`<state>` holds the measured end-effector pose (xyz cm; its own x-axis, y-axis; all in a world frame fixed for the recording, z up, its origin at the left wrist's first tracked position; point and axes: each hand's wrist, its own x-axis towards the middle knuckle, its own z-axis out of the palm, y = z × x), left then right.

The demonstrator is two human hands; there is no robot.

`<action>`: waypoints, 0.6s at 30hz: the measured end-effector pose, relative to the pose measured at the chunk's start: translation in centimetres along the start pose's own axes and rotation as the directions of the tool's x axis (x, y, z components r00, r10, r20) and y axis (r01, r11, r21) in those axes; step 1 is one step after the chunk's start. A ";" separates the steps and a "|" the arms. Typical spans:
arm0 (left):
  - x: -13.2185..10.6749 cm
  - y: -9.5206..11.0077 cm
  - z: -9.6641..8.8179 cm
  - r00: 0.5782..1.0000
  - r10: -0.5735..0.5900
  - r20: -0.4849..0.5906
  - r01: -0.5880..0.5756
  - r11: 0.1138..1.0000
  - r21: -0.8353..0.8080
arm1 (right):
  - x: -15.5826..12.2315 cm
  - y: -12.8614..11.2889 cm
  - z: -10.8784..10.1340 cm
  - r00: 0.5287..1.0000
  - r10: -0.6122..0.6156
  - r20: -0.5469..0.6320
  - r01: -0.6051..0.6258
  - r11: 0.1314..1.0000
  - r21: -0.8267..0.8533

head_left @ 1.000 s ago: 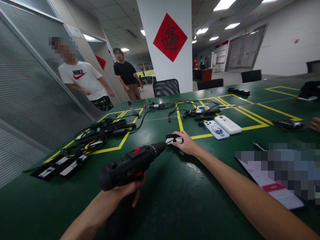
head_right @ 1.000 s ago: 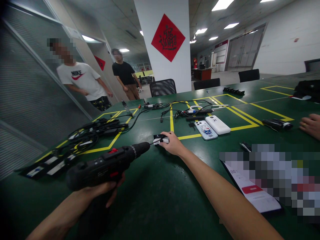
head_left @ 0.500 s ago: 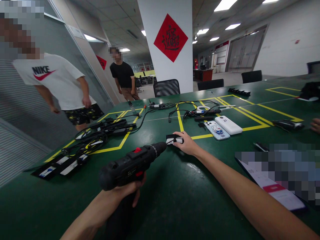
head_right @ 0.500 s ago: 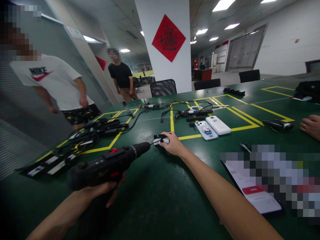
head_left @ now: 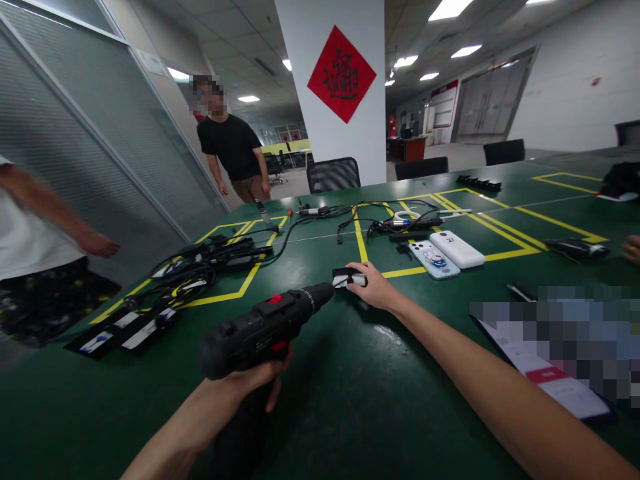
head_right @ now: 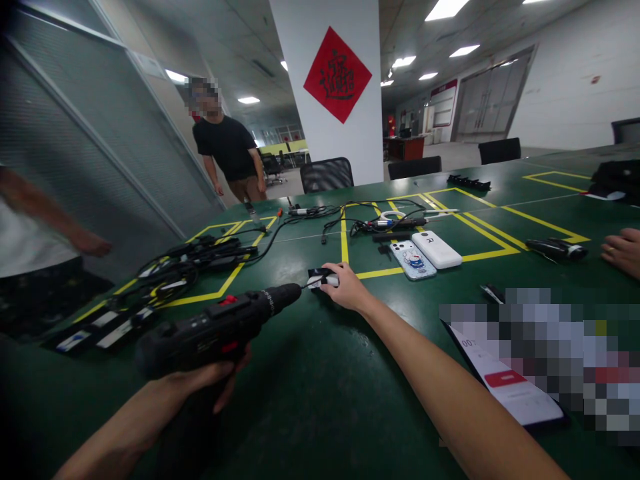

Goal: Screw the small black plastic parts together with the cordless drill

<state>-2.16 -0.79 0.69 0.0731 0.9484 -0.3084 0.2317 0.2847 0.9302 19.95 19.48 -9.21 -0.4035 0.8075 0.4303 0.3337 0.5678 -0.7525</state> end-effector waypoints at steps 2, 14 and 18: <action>0.1 -0.2 0.1 1.000 0.010 -0.021 -0.010 1.000 0.004 | 0.0 0.0 0.0 1.000 -0.001 0.001 0.001 1.000 -0.005; 0.3 -0.3 0.4 0.997 0.040 -0.071 -0.041 0.999 -0.012 | 0.0 0.2 0.1 1.000 -0.015 -0.006 0.015 1.000 -0.013; 0.4 -0.5 0.1 0.998 0.008 -0.058 -0.009 1.000 -0.013 | 0.0 0.1 0.0 1.000 -0.012 0.000 0.012 1.000 -0.011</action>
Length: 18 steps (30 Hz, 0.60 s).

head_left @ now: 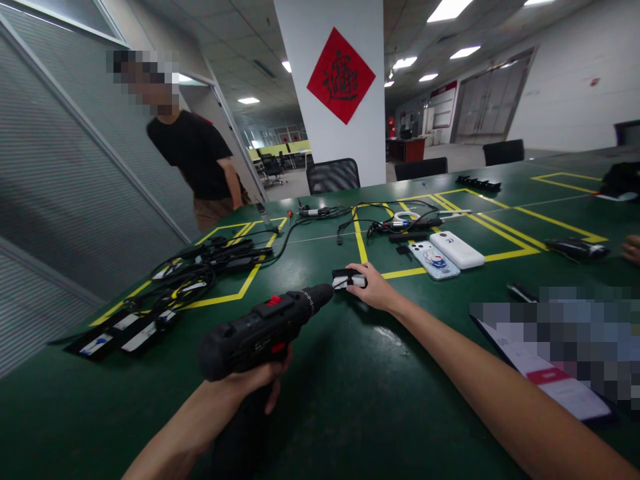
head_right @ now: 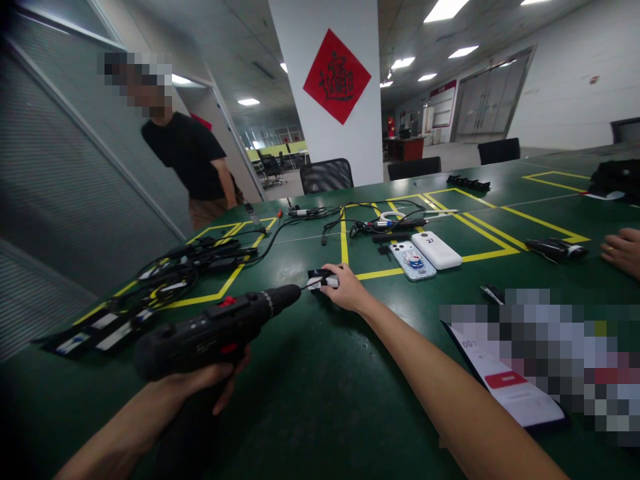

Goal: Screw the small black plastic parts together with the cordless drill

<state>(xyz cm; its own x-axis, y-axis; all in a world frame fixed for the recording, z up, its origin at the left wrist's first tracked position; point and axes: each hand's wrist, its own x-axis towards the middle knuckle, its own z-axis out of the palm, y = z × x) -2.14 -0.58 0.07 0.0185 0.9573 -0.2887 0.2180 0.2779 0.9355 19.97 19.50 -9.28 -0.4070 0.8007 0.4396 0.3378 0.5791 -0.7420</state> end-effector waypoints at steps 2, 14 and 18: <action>0.0 -0.1 -0.1 1.000 -0.007 0.003 0.007 1.000 0.009 | 0.0 -0.1 -0.1 1.000 0.002 0.005 -0.002 1.000 -0.004; -0.1 0.7 0.5 0.999 0.023 -0.023 -0.023 1.000 0.021 | -0.1 0.0 -0.1 1.000 -0.006 0.015 0.006 1.000 -0.012; 0.0 0.5 0.3 1.000 0.031 -0.005 -0.031 0.999 0.026 | -0.1 -0.1 -0.1 1.000 0.006 0.016 -0.006 1.000 -0.006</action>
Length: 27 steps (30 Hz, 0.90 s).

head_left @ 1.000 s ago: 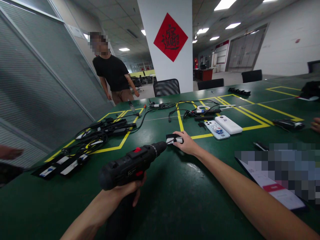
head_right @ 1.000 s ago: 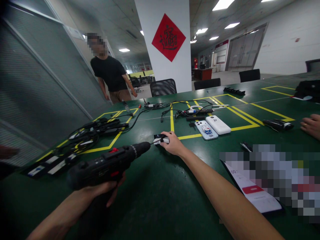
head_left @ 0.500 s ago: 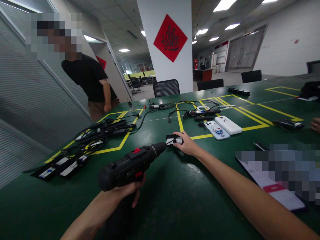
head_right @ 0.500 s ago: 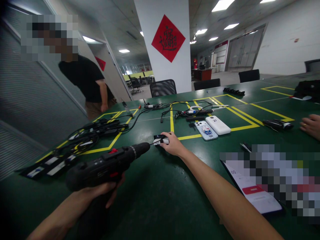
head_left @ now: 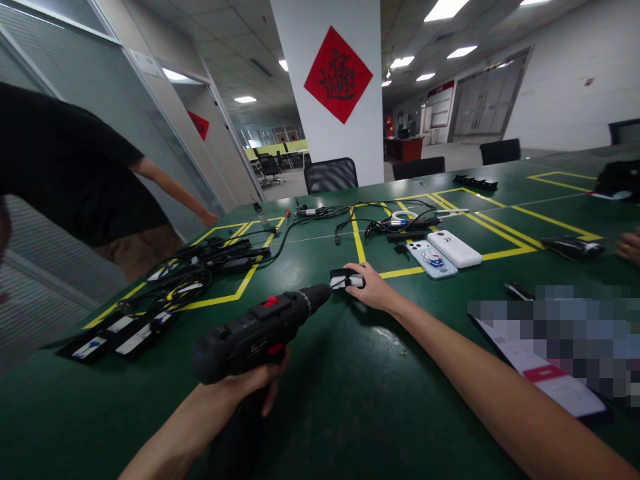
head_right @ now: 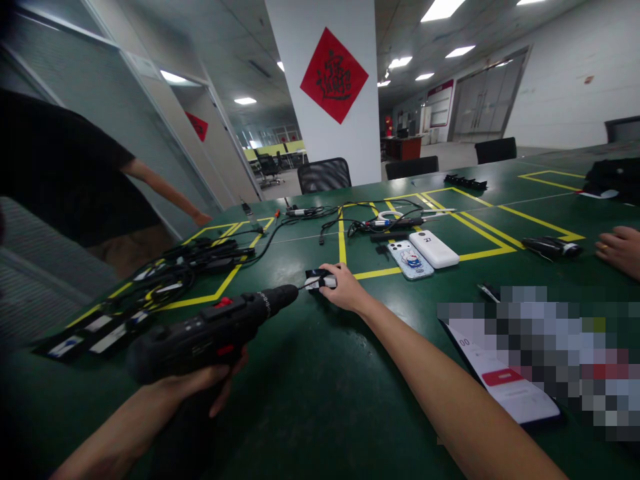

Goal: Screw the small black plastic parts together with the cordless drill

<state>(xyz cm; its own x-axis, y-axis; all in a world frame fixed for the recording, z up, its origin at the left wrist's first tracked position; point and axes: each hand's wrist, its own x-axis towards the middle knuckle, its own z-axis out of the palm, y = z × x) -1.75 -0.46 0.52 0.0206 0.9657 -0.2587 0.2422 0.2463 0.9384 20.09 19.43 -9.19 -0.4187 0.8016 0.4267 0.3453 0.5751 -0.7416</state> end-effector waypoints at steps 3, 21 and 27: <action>0.0 -0.1 -0.1 1.000 0.004 -0.002 -0.004 1.000 -0.013 | 0.0 0.0 0.0 1.000 -0.013 -0.006 0.013 1.000 0.009; -0.2 0.2 0.4 0.999 -0.017 -0.037 0.016 0.999 -0.030 | 0.0 0.2 0.0 1.000 -0.016 -0.001 0.016 1.000 -0.008; -0.2 0.3 0.3 0.999 0.007 -0.032 -0.007 1.000 -0.008 | 0.0 0.2 0.0 1.000 -0.005 0.000 0.005 1.000 -0.006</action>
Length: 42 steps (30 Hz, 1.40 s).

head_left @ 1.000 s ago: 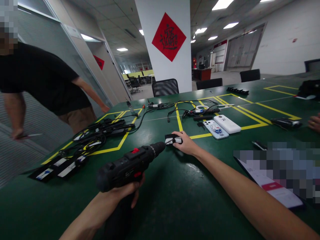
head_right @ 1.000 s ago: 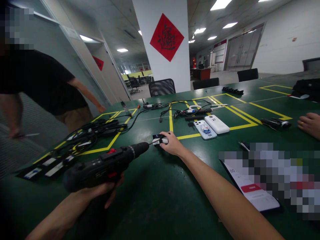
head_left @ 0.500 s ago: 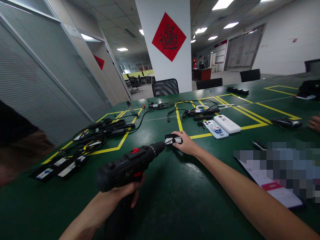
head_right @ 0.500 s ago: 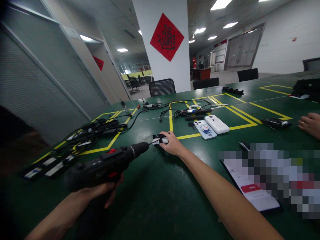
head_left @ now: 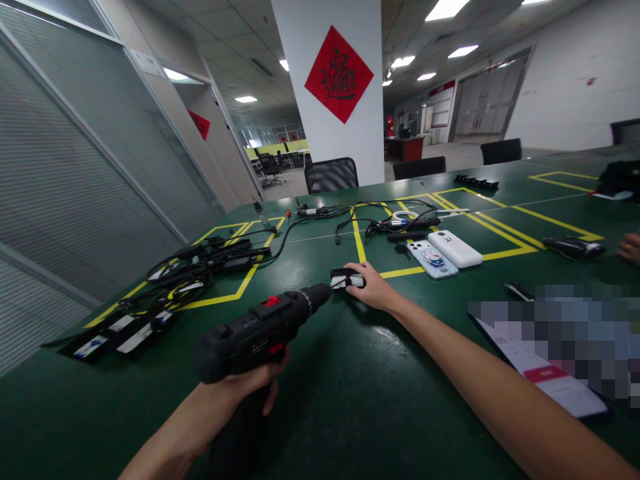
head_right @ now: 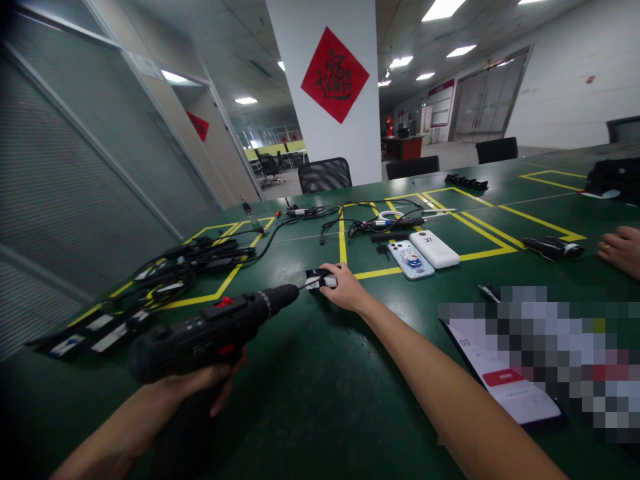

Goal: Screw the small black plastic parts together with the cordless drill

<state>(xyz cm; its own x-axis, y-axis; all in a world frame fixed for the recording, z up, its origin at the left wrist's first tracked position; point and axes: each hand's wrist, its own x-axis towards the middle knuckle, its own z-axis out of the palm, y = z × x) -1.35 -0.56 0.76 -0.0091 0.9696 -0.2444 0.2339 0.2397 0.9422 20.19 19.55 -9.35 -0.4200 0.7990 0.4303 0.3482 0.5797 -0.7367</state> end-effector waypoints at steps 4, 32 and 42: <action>0.0 0.1 0.0 1.000 -0.027 -0.008 0.027 0.999 0.032 | 0.0 -0.1 0.0 1.000 -0.004 0.005 0.004 1.000 0.009; 0.0 0.0 0.0 1.000 -0.028 0.002 0.028 1.000 0.009 | 0.0 0.0 0.1 1.000 -0.015 -0.007 0.015 1.000 -0.002; 0.2 -0.4 0.0 1.000 -0.006 -0.030 0.006 1.000 0.006 | 0.1 0.1 0.2 1.000 -0.015 -0.006 0.015 1.000 0.004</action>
<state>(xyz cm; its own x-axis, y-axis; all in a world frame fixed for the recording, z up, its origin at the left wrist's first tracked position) -1.41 -0.45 0.37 -0.0394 0.9692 -0.2432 0.2396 0.2454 0.9393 20.04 19.65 -9.44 -0.4201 0.7912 0.4444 0.3381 0.5909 -0.7325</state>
